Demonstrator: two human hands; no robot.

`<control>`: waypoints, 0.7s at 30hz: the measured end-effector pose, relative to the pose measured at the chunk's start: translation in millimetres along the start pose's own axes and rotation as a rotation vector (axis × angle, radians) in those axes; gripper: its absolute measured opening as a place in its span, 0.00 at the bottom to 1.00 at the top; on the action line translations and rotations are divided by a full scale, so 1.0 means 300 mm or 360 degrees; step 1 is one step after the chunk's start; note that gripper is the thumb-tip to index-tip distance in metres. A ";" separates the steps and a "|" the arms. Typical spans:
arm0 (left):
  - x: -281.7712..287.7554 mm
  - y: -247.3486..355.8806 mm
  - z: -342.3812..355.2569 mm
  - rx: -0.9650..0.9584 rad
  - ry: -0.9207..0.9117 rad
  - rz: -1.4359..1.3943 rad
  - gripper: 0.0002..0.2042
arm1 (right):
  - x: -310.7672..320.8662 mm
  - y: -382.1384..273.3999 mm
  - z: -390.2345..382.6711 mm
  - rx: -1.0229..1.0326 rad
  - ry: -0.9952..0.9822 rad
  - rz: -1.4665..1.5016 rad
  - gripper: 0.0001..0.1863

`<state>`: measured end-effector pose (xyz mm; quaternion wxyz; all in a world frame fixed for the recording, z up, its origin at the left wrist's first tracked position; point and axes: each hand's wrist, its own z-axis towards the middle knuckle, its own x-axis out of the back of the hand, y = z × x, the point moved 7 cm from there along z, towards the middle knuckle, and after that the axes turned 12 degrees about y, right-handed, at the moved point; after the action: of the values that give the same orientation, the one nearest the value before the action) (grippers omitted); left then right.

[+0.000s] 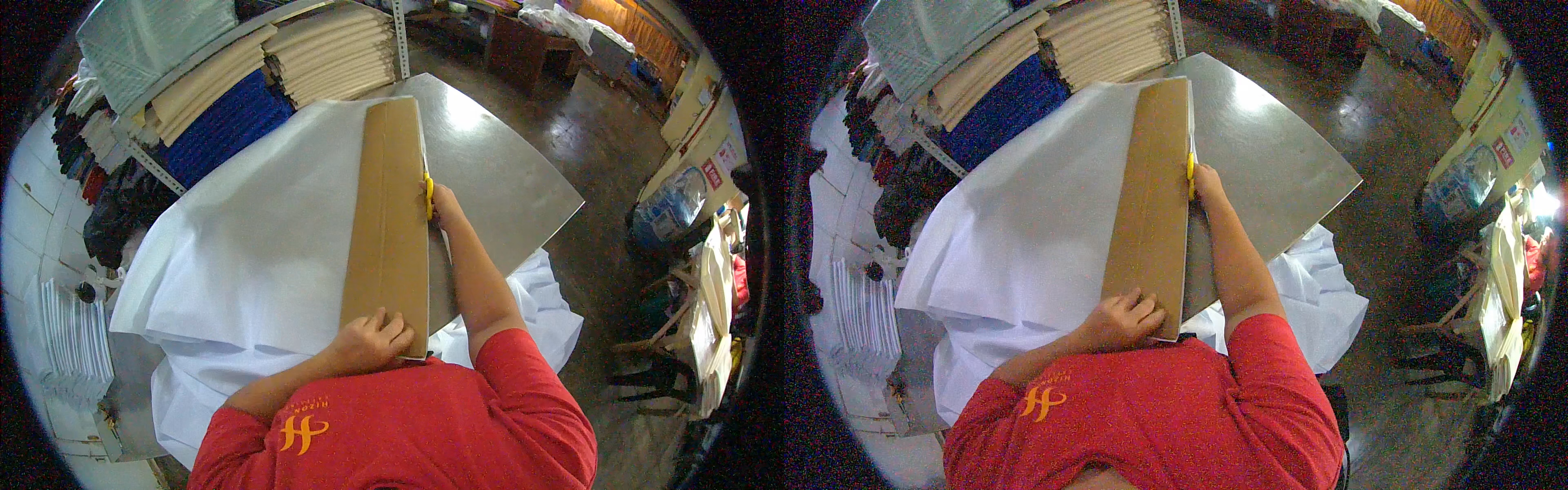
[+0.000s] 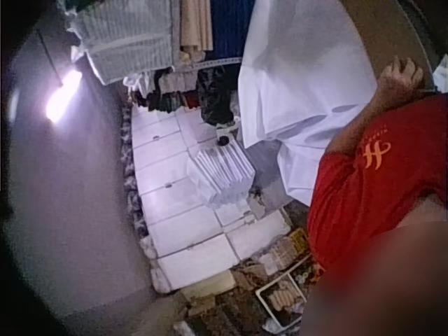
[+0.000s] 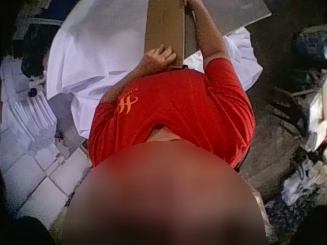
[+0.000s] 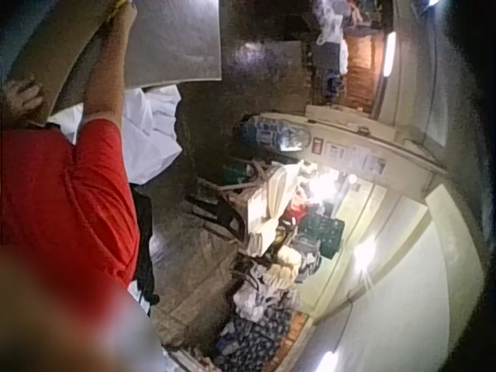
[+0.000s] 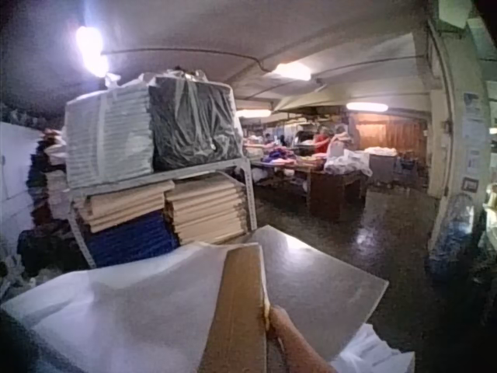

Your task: The person uses yellow-handled scissors to cut a large white sheet of fabric on a metal table. They place a long cardboard template on the fabric, align it, and cut along its edge to produce a straight piece. The person repeats this process with a second template, trimming the fabric and setting the cut pieces aside.

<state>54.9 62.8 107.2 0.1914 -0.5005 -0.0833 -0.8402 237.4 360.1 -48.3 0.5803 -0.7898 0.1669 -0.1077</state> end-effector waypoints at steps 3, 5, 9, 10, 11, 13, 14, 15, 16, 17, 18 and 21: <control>-0.001 0.001 0.003 0.0009 -0.0011 0.0014 0.20 | -0.011 -0.003 0.039 0.0059 0.0002 -0.0033 0.16; 0.003 0.006 0.003 -0.0016 0.0003 0.0075 0.19 | -0.004 -0.006 0.058 0.0095 0.0054 -0.0113 0.17; 0.006 0.009 0.003 -0.0042 0.0015 0.0089 0.17 | -0.010 -0.033 0.054 0.0200 -0.0005 -0.0243 0.24; 0.006 0.006 0.002 -0.0025 0.0013 0.0076 0.16 | -0.008 -0.045 0.047 0.0242 0.0016 -0.0298 0.24; 0.005 0.007 0.001 -0.0008 0.0011 0.0063 0.16 | -0.004 -0.057 0.037 0.0284 0.0036 -0.0353 0.24; -0.002 0.007 -0.003 0.0014 -0.0025 0.0073 0.15 | -0.002 -0.057 0.018 0.0174 0.0030 -0.0214 0.23; -0.006 0.006 -0.007 0.0018 -0.0058 0.0097 0.15 | 0.001 -0.054 0.008 0.0127 0.0041 -0.0168 0.23; -0.012 0.005 -0.010 0.0031 -0.0094 0.0110 0.15 | -0.004 -0.058 -0.001 0.0118 0.0030 -0.0116 0.22; -0.011 0.006 -0.011 0.0030 -0.0082 0.0118 0.15 | -0.005 -0.061 -0.008 0.0119 0.0034 -0.0088 0.21; -0.011 0.005 -0.013 0.0038 -0.0073 0.0114 0.15 | -0.003 -0.063 -0.013 0.0125 0.0066 -0.0075 0.21; -0.011 0.004 -0.014 0.0054 -0.0071 0.0094 0.15 | -0.008 -0.061 -0.017 0.0097 0.0038 -0.0034 0.20; -0.010 0.001 -0.016 0.0053 -0.0076 0.0076 0.14 | -0.012 -0.055 -0.017 0.0033 0.0004 0.0023 0.19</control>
<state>52.3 61.5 102.2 0.2175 -0.5191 -0.0900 -0.8217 234.5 361.3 -31.0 0.5889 -0.7824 0.1722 -0.1062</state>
